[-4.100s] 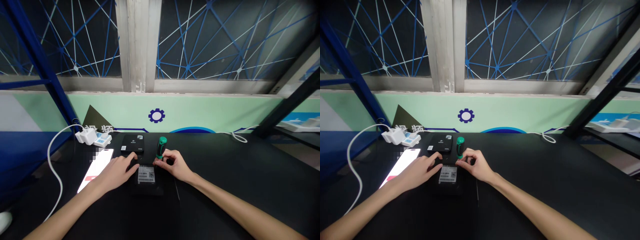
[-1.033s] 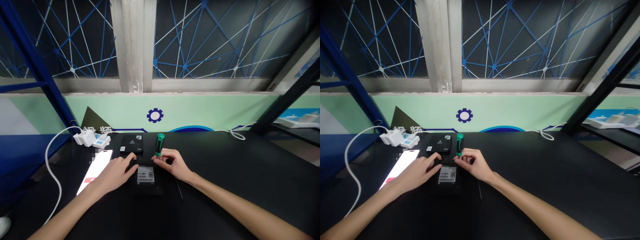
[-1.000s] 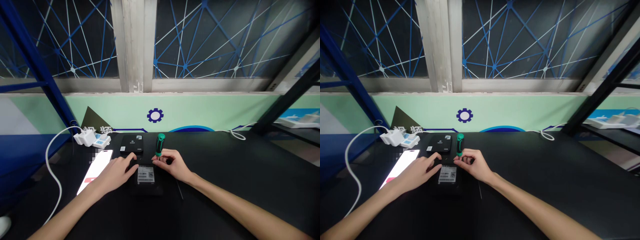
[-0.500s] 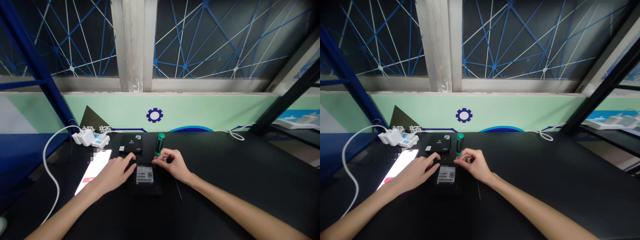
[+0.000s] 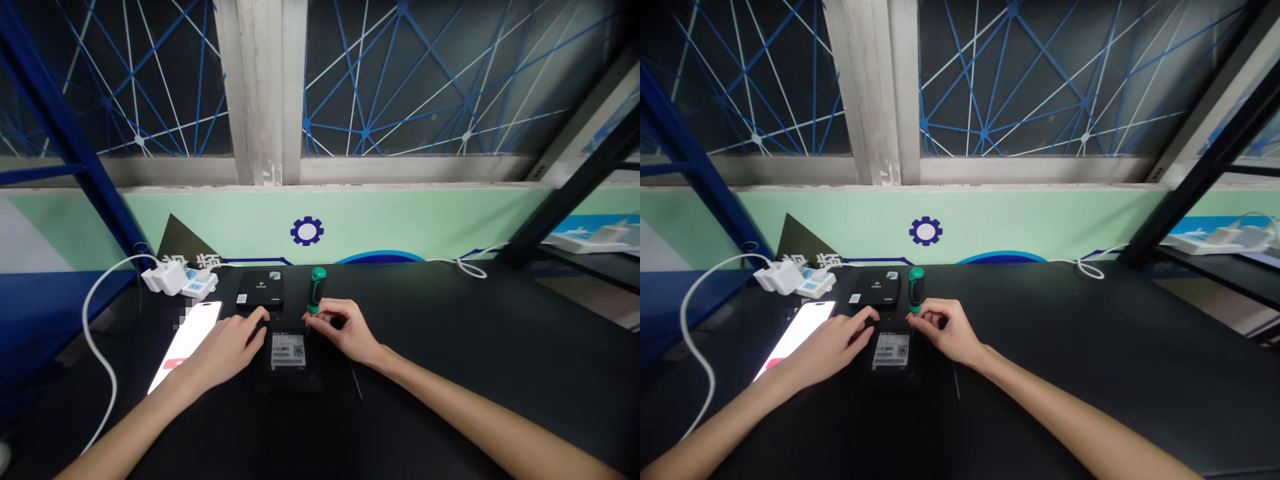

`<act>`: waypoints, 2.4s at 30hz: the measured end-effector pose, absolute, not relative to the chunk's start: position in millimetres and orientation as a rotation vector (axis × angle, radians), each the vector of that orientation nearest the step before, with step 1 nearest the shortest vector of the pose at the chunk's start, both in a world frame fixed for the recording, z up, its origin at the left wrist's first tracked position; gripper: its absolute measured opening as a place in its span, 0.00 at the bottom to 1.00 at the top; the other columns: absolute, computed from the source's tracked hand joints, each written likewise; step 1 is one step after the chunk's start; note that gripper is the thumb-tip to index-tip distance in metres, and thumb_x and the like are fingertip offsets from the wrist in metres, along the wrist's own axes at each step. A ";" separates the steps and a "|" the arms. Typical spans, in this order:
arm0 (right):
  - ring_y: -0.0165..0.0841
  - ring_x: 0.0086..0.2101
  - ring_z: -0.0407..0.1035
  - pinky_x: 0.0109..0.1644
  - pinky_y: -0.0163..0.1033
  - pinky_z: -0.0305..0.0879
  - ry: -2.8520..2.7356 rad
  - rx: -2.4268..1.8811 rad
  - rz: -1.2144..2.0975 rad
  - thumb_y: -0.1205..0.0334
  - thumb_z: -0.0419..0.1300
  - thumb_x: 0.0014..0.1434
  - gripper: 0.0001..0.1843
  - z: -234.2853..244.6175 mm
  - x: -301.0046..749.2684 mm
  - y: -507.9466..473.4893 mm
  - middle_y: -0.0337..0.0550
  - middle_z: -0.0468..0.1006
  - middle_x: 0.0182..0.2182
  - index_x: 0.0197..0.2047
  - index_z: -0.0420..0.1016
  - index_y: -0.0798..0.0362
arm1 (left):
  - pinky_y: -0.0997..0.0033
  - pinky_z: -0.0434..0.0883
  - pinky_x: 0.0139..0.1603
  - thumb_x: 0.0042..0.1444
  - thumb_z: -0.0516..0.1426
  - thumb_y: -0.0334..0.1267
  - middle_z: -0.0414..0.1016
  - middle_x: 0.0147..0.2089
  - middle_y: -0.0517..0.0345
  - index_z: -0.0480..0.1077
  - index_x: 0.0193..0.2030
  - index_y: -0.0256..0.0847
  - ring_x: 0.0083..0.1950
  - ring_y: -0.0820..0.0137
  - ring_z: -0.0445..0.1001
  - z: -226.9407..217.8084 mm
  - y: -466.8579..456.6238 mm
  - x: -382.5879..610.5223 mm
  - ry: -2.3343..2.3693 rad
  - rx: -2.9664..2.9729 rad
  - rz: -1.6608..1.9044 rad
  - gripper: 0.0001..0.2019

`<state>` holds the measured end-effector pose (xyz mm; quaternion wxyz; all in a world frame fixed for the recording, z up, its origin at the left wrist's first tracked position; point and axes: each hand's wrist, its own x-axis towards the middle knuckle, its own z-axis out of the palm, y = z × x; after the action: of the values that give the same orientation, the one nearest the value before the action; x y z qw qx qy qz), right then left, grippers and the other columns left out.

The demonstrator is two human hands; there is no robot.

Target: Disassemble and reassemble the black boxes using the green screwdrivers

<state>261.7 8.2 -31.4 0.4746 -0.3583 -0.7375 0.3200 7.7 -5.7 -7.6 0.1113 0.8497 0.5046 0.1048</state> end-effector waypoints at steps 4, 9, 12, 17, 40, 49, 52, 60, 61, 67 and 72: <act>0.29 0.23 0.61 0.26 0.35 0.59 -1.839 -0.867 0.757 0.45 0.62 0.62 0.22 -29.3 262.1 7.0 0.44 0.77 0.24 0.30 0.80 0.56 | 0.70 0.55 0.27 0.67 0.45 0.44 0.65 0.22 0.65 0.67 0.50 0.46 0.25 0.66 0.69 -10.2 -4.6 9.0 1.562 2.452 0.331 0.13; 0.29 0.23 0.63 0.27 0.35 0.60 -1.843 -0.864 0.755 0.45 0.61 0.63 0.22 -28.6 262.3 6.2 0.44 0.76 0.24 0.31 0.81 0.56 | 0.72 0.55 0.25 0.61 0.52 0.47 0.60 0.21 0.67 0.67 0.36 0.44 0.23 0.71 0.62 -6.8 -3.1 11.7 1.551 2.066 0.658 0.10; 0.29 0.23 0.63 0.27 0.36 0.60 -1.847 -0.867 0.762 0.46 0.62 0.63 0.21 -29.0 262.2 6.2 0.43 0.76 0.23 0.31 0.80 0.56 | 0.74 0.56 0.22 0.61 0.52 0.51 0.57 0.21 0.68 0.64 0.31 0.43 0.20 0.75 0.55 1.1 0.4 9.9 1.224 1.433 0.788 0.15; 0.27 0.20 0.61 0.24 0.35 0.57 -1.777 -0.852 0.861 0.46 0.64 0.60 0.20 -29.6 261.9 6.6 0.43 0.79 0.23 0.31 0.77 0.55 | 0.79 0.52 0.18 0.61 0.54 0.39 0.45 0.21 0.70 0.53 0.25 0.43 0.19 0.79 0.45 8.0 6.9 5.1 0.883 0.744 0.931 0.16; 0.23 0.19 0.53 0.23 0.34 0.52 -1.624 -0.898 0.943 0.48 0.72 0.51 0.20 -35.4 259.9 9.9 0.37 0.73 0.18 0.24 0.73 0.56 | 0.78 0.58 0.16 0.64 0.56 0.33 0.53 0.20 0.69 0.63 0.25 0.39 0.17 0.80 0.55 0.6 7.3 1.9 0.691 0.508 0.905 0.15; 0.25 0.19 0.58 0.23 0.34 0.53 -1.654 -0.893 0.970 0.47 0.71 0.53 0.20 -32.1 259.7 8.1 0.46 0.82 0.25 0.27 0.76 0.56 | 0.62 0.74 0.58 0.66 0.50 0.39 0.78 0.54 0.40 0.67 0.61 0.28 0.57 0.59 0.76 12.2 3.9 4.4 0.742 0.405 1.162 0.21; 0.25 0.19 0.59 0.23 0.34 0.53 -1.665 -0.883 0.969 0.47 0.69 0.55 0.19 -32.9 260.2 8.2 0.46 0.82 0.24 0.27 0.76 0.56 | 0.64 0.61 0.70 0.66 0.49 0.43 0.70 0.65 0.44 0.56 0.71 0.31 0.69 0.62 0.64 17.1 1.1 4.6 0.668 0.438 1.185 0.29; 0.26 0.19 0.60 0.22 0.33 0.55 -1.701 -0.906 0.917 0.44 0.67 0.57 0.22 -32.7 261.3 7.9 0.44 0.80 0.23 0.26 0.76 0.56 | 0.61 0.58 0.72 0.68 0.48 0.46 0.63 0.70 0.46 0.47 0.75 0.31 0.74 0.62 0.56 3.6 6.8 1.5 0.628 0.481 1.010 0.33; 0.26 0.19 0.61 0.22 0.34 0.56 -1.708 -0.916 0.907 0.44 0.67 0.57 0.22 -32.8 261.3 8.0 0.43 0.78 0.21 0.27 0.77 0.56 | 0.61 0.58 0.72 0.69 0.48 0.45 0.63 0.70 0.46 0.47 0.75 0.31 0.73 0.61 0.56 1.9 7.9 1.1 0.634 0.476 0.997 0.33; 0.29 0.23 0.65 0.26 0.35 0.61 -1.744 -0.880 0.804 0.44 0.65 0.59 0.22 -31.6 261.3 7.5 0.44 0.77 0.24 0.28 0.80 0.56 | 0.59 0.59 0.71 0.68 0.50 0.40 0.65 0.69 0.42 0.49 0.74 0.28 0.72 0.58 0.59 -2.1 11.4 0.5 0.715 0.498 0.917 0.31; 0.32 0.26 0.69 0.28 0.36 0.65 -1.765 -0.866 0.798 0.44 0.63 0.61 0.23 -29.4 261.5 6.3 0.45 0.77 0.25 0.29 0.81 0.56 | 0.58 0.65 0.67 0.66 0.53 0.37 0.68 0.66 0.40 0.57 0.71 0.29 0.70 0.56 0.63 -0.8 9.2 3.1 0.774 0.557 0.903 0.28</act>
<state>261.5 6.3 -29.4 0.4879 -0.3564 -0.7261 0.3283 3.1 9.2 -0.8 0.7921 0.2591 0.3596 0.4196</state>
